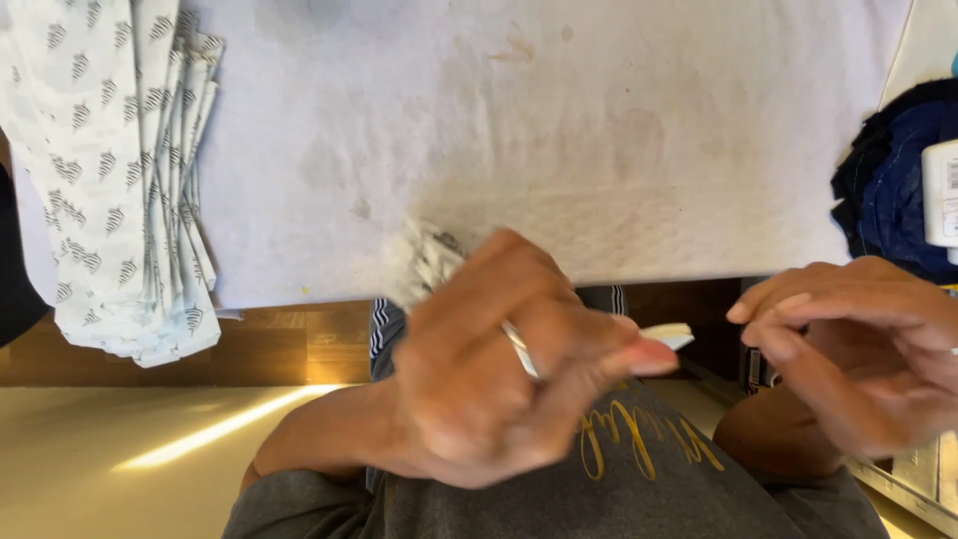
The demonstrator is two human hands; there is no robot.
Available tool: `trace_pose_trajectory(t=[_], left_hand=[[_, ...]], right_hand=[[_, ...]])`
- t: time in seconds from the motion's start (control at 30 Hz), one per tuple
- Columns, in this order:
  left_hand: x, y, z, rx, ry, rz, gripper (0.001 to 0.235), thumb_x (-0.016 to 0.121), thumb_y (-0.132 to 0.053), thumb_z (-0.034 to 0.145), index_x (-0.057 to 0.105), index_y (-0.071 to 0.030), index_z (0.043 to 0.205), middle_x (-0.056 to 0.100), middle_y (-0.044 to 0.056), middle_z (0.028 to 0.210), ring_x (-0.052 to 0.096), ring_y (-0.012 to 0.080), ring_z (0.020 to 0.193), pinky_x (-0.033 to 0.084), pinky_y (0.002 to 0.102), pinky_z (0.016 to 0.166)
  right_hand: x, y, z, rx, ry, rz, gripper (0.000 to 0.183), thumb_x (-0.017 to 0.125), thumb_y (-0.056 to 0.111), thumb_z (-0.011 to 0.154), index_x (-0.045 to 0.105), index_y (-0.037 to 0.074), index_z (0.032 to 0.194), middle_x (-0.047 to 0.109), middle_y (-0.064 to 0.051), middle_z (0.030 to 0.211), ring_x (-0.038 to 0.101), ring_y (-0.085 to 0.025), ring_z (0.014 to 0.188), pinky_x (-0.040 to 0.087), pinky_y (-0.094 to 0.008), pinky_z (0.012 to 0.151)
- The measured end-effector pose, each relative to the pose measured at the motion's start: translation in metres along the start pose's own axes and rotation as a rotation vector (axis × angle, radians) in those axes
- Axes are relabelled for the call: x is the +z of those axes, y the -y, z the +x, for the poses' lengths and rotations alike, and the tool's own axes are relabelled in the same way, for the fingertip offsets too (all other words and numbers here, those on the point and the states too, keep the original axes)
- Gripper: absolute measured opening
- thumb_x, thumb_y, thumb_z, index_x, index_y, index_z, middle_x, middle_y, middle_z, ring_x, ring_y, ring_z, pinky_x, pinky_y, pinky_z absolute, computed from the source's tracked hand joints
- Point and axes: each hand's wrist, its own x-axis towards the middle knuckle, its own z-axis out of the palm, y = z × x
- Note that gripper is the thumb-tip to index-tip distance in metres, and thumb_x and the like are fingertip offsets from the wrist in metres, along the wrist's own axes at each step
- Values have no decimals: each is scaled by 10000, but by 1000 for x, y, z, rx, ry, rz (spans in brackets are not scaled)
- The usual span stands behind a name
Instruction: Applying glue to the edges of fanned-out stacks of printed paper strips to create pads.
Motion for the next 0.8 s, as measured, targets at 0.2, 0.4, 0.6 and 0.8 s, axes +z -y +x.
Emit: trace_pose_trajectory(t=[0.2,0.4,0.6,0.8], left_hand=[[21,3,-5,77,6,155,201,617,-79,1064,625,68,927,534,105,748,472,247,614,425,395,628],[4,13,-19,-185,313,-310,196,752,26,1029,614,11,1167,681,114,931,699,281,851,556,387,835],[0,25,-21,-364,294,-471,116,689,-140,1059,690,-113,1172,779,48,1110,808,197,991,692,306,896],[-44,35,-19,-257,-37,-501,235,597,171,1053,669,-35,1137,763,156,1068,824,221,904,749,271,777]], right_hand=[[27,28,46,-358,2,-144,234,615,94,860,604,-130,928,666,-265,743,681,-272,579,557,-269,507],[0,21,52,-274,419,-68,247,756,52,806,636,17,1019,756,-49,818,807,-149,679,737,-199,658],[-3,23,63,-192,495,-26,217,703,103,826,673,70,1037,812,-69,933,877,-147,770,786,-223,757],[-74,-42,-4,-73,286,-353,274,376,181,1056,638,132,1121,718,-39,1054,722,-177,921,618,-323,894]])
